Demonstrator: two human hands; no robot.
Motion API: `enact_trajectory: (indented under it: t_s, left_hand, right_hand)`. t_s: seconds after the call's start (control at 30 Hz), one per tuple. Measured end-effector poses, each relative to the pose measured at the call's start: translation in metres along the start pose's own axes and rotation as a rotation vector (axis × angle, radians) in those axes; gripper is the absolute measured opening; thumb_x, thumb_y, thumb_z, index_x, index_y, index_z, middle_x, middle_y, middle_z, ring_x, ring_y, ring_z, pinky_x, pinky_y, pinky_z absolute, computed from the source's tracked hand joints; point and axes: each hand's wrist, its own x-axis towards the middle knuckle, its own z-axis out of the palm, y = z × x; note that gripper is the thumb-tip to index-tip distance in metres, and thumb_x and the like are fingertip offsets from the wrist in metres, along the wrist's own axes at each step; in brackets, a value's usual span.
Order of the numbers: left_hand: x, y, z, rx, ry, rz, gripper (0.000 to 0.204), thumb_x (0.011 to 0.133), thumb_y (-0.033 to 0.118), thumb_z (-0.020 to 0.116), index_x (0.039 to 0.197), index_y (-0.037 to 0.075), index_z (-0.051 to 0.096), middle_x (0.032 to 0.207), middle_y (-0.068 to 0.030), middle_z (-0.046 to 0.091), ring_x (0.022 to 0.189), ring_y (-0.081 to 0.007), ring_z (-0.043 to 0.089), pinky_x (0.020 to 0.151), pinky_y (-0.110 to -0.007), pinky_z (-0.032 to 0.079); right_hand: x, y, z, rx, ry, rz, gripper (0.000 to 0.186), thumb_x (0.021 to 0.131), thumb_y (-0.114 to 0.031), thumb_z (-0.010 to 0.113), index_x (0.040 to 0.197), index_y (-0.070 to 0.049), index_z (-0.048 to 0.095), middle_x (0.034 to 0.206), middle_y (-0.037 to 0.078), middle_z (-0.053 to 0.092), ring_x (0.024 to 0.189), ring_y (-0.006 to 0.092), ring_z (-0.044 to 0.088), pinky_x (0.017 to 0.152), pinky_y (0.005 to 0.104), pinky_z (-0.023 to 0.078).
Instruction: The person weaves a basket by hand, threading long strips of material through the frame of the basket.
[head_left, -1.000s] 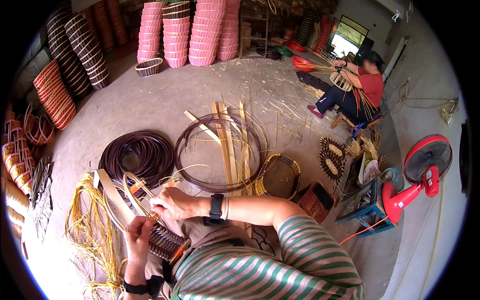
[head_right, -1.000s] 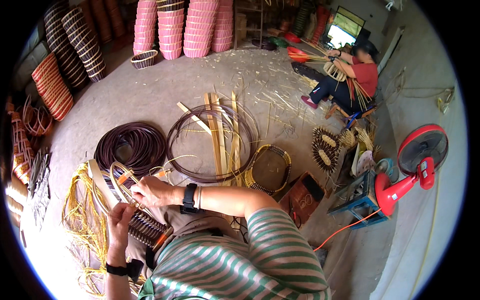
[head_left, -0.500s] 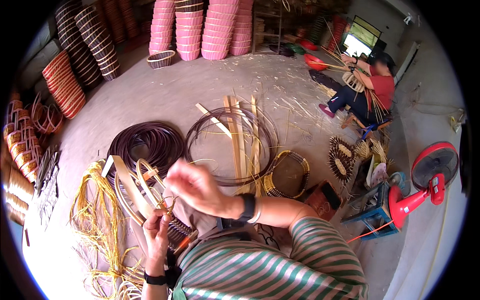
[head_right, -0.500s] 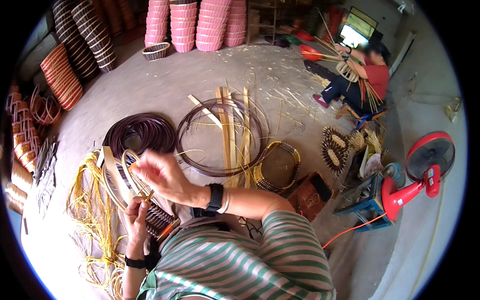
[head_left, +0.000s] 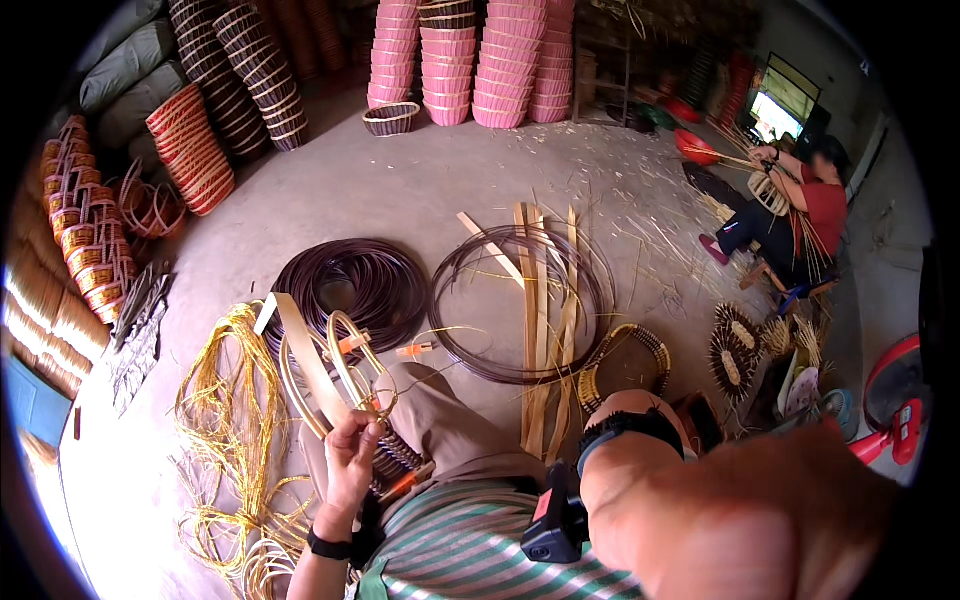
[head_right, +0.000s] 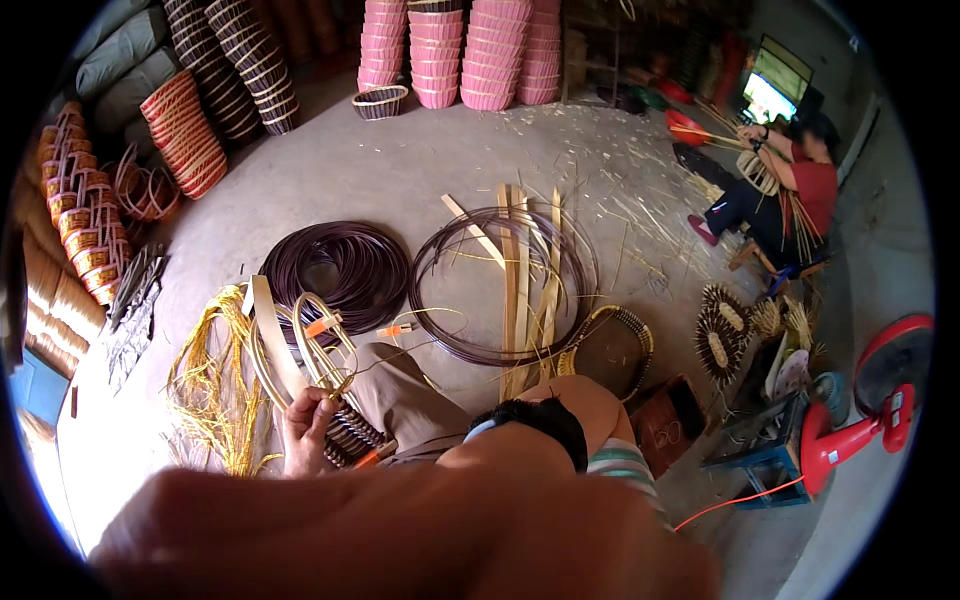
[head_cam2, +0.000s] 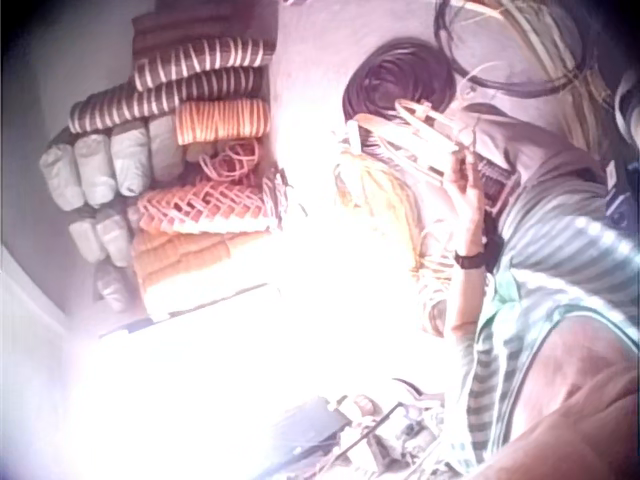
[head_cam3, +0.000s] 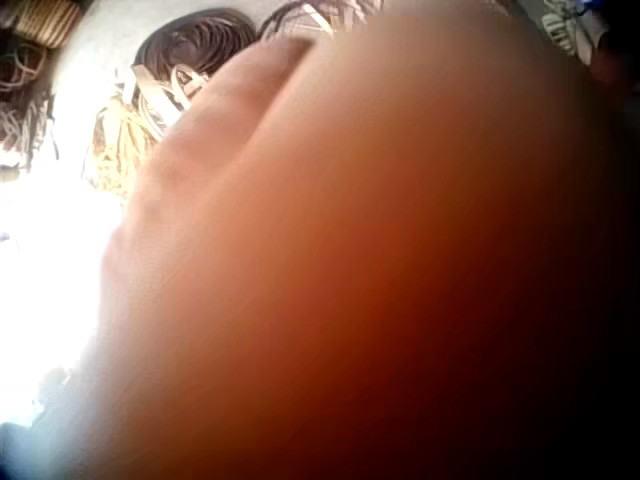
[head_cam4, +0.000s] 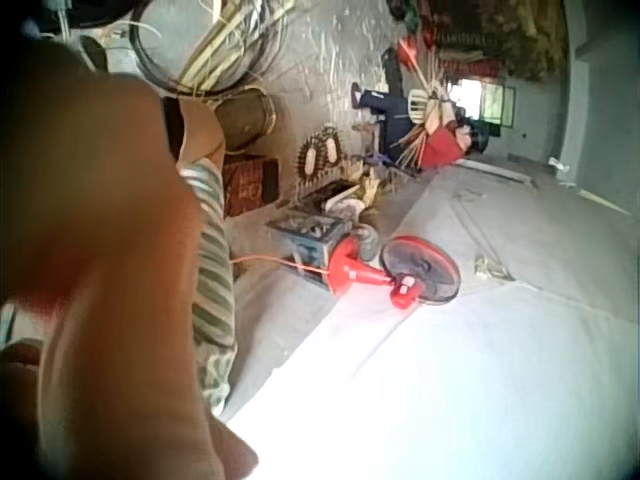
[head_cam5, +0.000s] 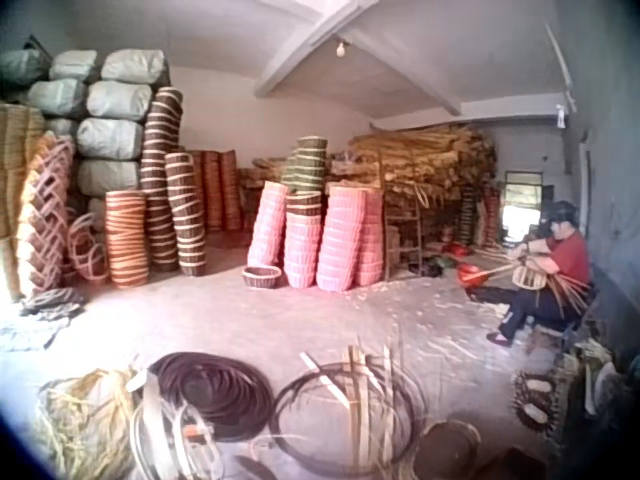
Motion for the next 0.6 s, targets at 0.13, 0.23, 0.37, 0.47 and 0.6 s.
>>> enact_trajectory:
  t_s: [0.13, 0.23, 0.37, 0.47, 0.6]
  left_hand:
    - [-0.003, 0.004, 0.003, -0.071, -0.010, -0.018, 0.008, 0.092, 0.009, 0.057, 0.090, 0.001, 0.057, 0.080, 0.0037, 0.052, 0.075, -0.0047, 0.046, 0.071, -0.019, 0.038]
    - [-0.007, 0.002, 0.000, -0.061, -0.005, -0.026, 0.008, 0.092, 0.009, 0.057, 0.091, 0.001, 0.056, 0.081, 0.0036, 0.052, 0.076, -0.0045, 0.046, 0.073, -0.019, 0.039]
    - [-0.011, 0.003, 0.000, -0.033, 0.015, -0.025, 0.007, 0.092, 0.008, 0.057, 0.089, 0.001, 0.057, 0.079, 0.0037, 0.053, 0.076, -0.0043, 0.047, 0.072, -0.019, 0.039]
    - [-0.006, 0.000, 0.005, -0.051, 0.028, -0.051, 0.009, 0.092, 0.009, 0.057, 0.089, 0.000, 0.057, 0.079, 0.0025, 0.055, 0.076, -0.0040, 0.048, 0.070, -0.020, 0.040]
    - [-0.007, -0.002, 0.002, -0.045, 0.022, -0.003, 0.011, 0.092, 0.012, 0.058, 0.090, 0.001, 0.058, 0.079, 0.0032, 0.055, 0.075, -0.0043, 0.048, 0.070, -0.020, 0.040]
  right_hand:
    - [-0.003, 0.003, -0.005, -0.002, -0.005, 0.011, 0.010, 0.086, -0.011, 0.057, 0.086, -0.001, 0.059, 0.077, 0.008, 0.060, 0.066, 0.0154, 0.055, 0.059, 0.0282, 0.045]
    - [-0.007, -0.007, -0.010, 0.010, 0.003, -0.012, 0.011, 0.086, -0.012, 0.056, 0.086, -0.001, 0.059, 0.078, 0.008, 0.060, 0.067, 0.0158, 0.055, 0.060, 0.0283, 0.045]
    - [-0.007, -0.012, -0.010, 0.014, 0.007, -0.021, 0.012, 0.087, -0.012, 0.055, 0.087, -0.001, 0.059, 0.079, 0.008, 0.060, 0.068, 0.0162, 0.056, 0.061, 0.0283, 0.045]
    - [-0.002, -0.006, -0.006, 0.009, 0.015, -0.018, 0.012, 0.087, -0.013, 0.054, 0.088, -0.001, 0.059, 0.080, 0.009, 0.060, 0.069, 0.0166, 0.056, 0.062, 0.0283, 0.045]
    - [0.001, 0.000, 0.002, 0.049, 0.053, -0.021, 0.013, 0.087, -0.013, 0.053, 0.089, -0.001, 0.059, 0.081, 0.009, 0.060, 0.070, 0.0170, 0.056, 0.063, 0.0283, 0.046]
